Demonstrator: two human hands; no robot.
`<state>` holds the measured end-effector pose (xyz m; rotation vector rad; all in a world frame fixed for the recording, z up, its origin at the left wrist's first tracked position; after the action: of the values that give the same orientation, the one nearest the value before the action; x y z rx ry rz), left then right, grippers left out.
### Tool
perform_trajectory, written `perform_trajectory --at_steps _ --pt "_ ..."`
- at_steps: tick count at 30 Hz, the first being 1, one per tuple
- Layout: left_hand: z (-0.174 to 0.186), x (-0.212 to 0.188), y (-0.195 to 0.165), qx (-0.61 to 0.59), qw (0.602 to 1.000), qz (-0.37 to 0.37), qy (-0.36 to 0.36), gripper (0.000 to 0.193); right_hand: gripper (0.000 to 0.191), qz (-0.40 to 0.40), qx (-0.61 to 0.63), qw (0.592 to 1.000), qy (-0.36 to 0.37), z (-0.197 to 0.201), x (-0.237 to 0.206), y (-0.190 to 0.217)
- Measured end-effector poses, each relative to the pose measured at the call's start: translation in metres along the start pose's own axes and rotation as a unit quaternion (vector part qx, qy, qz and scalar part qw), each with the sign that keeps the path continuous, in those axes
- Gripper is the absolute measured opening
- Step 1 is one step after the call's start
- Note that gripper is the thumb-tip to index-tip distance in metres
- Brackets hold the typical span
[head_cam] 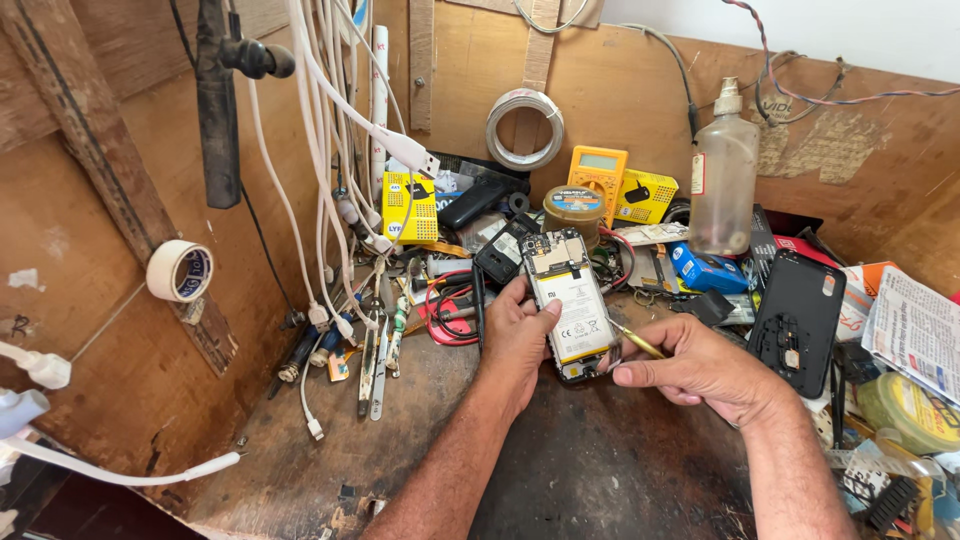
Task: The person uses a small metal tool to pry and lift the battery and internal components of a disassembled smartphone on a cluttered workbench. They repeatedly adjust the phone's orientation and continue prying at the battery edges and connectors throughout the clip.
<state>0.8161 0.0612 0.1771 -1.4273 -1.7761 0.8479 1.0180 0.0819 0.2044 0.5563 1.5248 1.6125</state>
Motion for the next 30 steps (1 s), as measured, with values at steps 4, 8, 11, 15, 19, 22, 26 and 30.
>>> perform_trajectory --at_steps 4,8,11,15,19,22,26,30 --pt "-0.002 -0.002 -0.006 -0.012 1.0 0.006 -0.001 0.046 0.034 0.003 -0.003 1.0 0.007 -0.002 -0.001 0.002" --pt "-0.003 -0.004 -0.009 -0.001 1.0 0.013 -0.004 0.048 0.036 0.01 0.013 1.0 0.016 -0.003 -0.001 0.004" --pt "-0.003 -0.004 -0.01 -0.003 1.0 0.005 -0.003 0.048 0.039 0.019 0.026 0.999 0.007 -0.003 0.0 0.005" --pt "-0.002 -0.002 -0.009 0.011 1.0 0.009 -0.017 0.045 0.033 0.072 0.08 0.994 -0.03 -0.001 0.0 0.013" --pt "-0.001 -0.001 -0.007 -0.009 1.0 -0.003 -0.02 0.041 0.025 0.121 0.175 0.968 -0.135 0.01 0.001 0.019" --pt "0.0 0.001 -0.004 -0.009 1.0 -0.015 -0.015 0.039 0.029 0.116 0.195 0.951 -0.212 0.021 0.001 0.016" --pt "0.001 0.004 -0.002 -0.003 0.999 -0.033 -0.025 0.033 0.034 0.106 0.082 0.944 -0.3 0.028 0.003 0.008" --pt "0.002 0.007 -0.006 -0.037 0.995 -0.079 -0.049 0.029 0.034 0.144 -0.193 0.899 -0.365 0.024 0.006 0.013"
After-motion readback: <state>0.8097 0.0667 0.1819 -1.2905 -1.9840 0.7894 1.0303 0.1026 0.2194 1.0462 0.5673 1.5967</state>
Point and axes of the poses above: each hand's wrist, its own x-axis towards the middle knuckle, its own z-axis out of the back of the hand, y = z × x, the point moved 5 cm from there along x, towards the middle knuckle, and after that the axes turned 2 degrees about x, right-handed, at the moved point
